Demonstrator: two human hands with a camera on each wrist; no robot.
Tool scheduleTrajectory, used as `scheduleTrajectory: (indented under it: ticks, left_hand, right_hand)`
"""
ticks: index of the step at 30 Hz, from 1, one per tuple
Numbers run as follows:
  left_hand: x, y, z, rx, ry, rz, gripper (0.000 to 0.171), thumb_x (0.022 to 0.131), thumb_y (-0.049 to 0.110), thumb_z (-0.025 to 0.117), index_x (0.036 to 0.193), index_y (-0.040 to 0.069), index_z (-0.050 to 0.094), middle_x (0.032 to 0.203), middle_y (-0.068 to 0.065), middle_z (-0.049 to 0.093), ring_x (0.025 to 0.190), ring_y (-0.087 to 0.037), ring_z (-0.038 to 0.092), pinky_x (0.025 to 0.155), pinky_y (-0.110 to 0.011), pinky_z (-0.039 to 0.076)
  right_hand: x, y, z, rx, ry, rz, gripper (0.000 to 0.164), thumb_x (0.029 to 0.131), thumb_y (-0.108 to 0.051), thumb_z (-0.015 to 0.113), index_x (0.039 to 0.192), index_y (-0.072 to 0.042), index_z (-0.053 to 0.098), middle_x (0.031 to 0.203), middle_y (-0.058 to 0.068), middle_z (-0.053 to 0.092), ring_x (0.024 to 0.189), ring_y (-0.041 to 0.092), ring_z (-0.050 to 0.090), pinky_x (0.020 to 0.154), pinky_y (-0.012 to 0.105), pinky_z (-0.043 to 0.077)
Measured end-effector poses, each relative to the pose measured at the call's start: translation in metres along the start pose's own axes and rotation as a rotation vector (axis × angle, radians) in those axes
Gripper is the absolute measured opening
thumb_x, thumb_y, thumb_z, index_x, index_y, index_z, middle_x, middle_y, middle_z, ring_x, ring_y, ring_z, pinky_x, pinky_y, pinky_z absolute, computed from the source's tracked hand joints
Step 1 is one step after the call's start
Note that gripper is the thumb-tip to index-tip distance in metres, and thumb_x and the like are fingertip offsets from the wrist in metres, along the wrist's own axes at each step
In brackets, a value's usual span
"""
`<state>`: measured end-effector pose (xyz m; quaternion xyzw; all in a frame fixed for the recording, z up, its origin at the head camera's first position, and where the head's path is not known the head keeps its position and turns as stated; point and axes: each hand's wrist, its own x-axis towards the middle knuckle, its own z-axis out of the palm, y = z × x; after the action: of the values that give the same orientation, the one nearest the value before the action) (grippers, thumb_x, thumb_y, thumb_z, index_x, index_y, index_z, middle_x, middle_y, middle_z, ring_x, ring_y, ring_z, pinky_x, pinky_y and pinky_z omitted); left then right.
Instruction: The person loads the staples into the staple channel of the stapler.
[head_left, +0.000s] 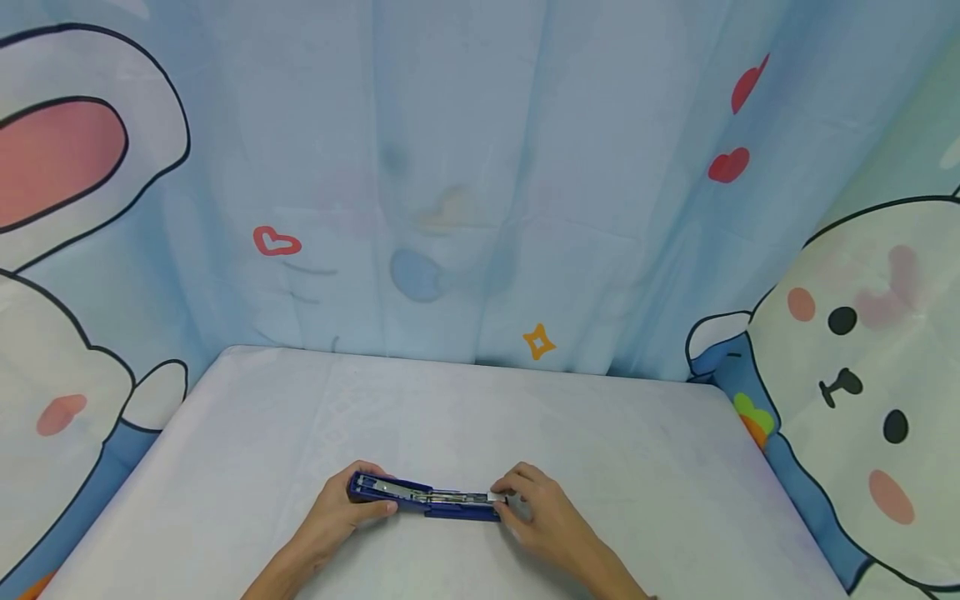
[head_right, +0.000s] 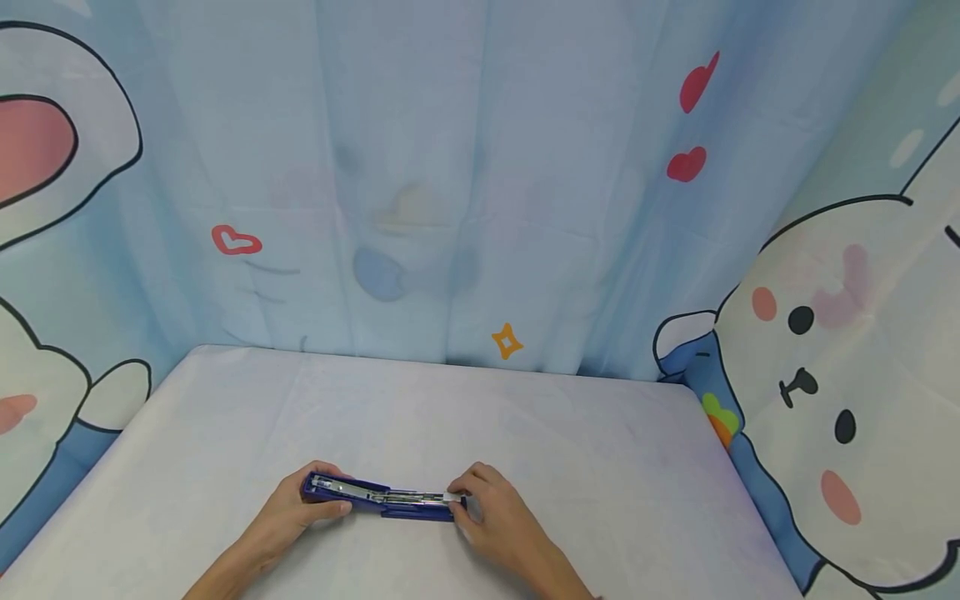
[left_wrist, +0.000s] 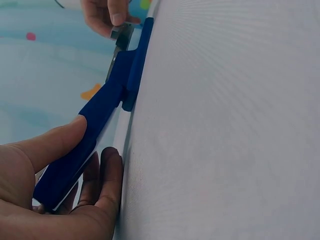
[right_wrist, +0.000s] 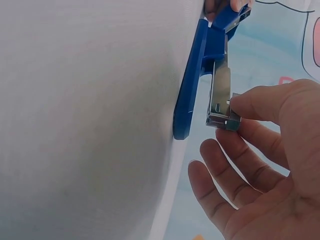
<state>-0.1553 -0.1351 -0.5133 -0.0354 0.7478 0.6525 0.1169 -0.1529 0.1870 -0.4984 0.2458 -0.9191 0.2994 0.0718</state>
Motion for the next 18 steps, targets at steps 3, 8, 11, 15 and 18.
scheduleTrajectory:
  ticks: [3,8,11,15,18]
  left_hand:
    - [-0.0002,-0.0006,-0.0001,-0.007,-0.004,0.005,0.050,0.079,0.005,0.091,0.121,0.003,0.065,0.126,-0.013,0.073,0.109,-0.020,0.067,0.089,-0.022,0.052]
    - [-0.0005,-0.0003,0.0004,-0.013,-0.005,0.008,0.050,0.079,0.005,0.091,0.121,0.002,0.064,0.126,-0.013,0.074,0.109,-0.019,0.067,0.088,-0.021,0.052]
    - [-0.0004,-0.0001,0.0009,-0.011,-0.002,0.007,0.050,0.079,0.005,0.091,0.121,0.002,0.064,0.126,-0.012,0.074,0.110,-0.020,0.068,0.089,-0.021,0.052]
    - [-0.0006,0.0000,0.0012,-0.007,0.000,0.005,0.050,0.079,0.005,0.091,0.121,0.003,0.065,0.126,-0.012,0.074,0.110,-0.020,0.067,0.089,-0.022,0.052]
    - [-0.0004,-0.0001,0.0010,-0.009,-0.004,0.008,0.050,0.079,0.005,0.091,0.121,0.002,0.064,0.126,-0.013,0.074,0.109,-0.020,0.067,0.088,-0.021,0.052]
  right_hand:
    - [0.0001,0.0000,0.0006,-0.001,0.000,-0.007,0.013,0.094,-0.012,0.079,0.104,-0.019,0.075,0.102,-0.012,0.067,0.093,0.005,0.065,0.081,0.024,0.058]
    - [0.0000,0.0002,0.0010,-0.008,0.002,-0.009,0.013,0.094,-0.011,0.079,0.104,-0.020,0.075,0.102,-0.012,0.067,0.093,0.004,0.064,0.082,0.024,0.058]
    - [0.0004,0.0003,0.0015,-0.013,-0.003,-0.005,0.014,0.094,-0.011,0.079,0.104,-0.019,0.075,0.102,-0.013,0.067,0.093,0.003,0.064,0.082,0.024,0.058]
    - [0.0011,-0.0002,0.0021,-0.008,-0.009,-0.009,0.013,0.094,-0.012,0.079,0.105,-0.019,0.075,0.102,-0.013,0.067,0.093,0.003,0.064,0.082,0.024,0.058]
    - [0.0013,-0.0001,0.0025,-0.005,-0.008,-0.018,0.013,0.094,-0.012,0.079,0.104,-0.018,0.075,0.102,-0.013,0.067,0.093,0.003,0.065,0.081,0.023,0.057]
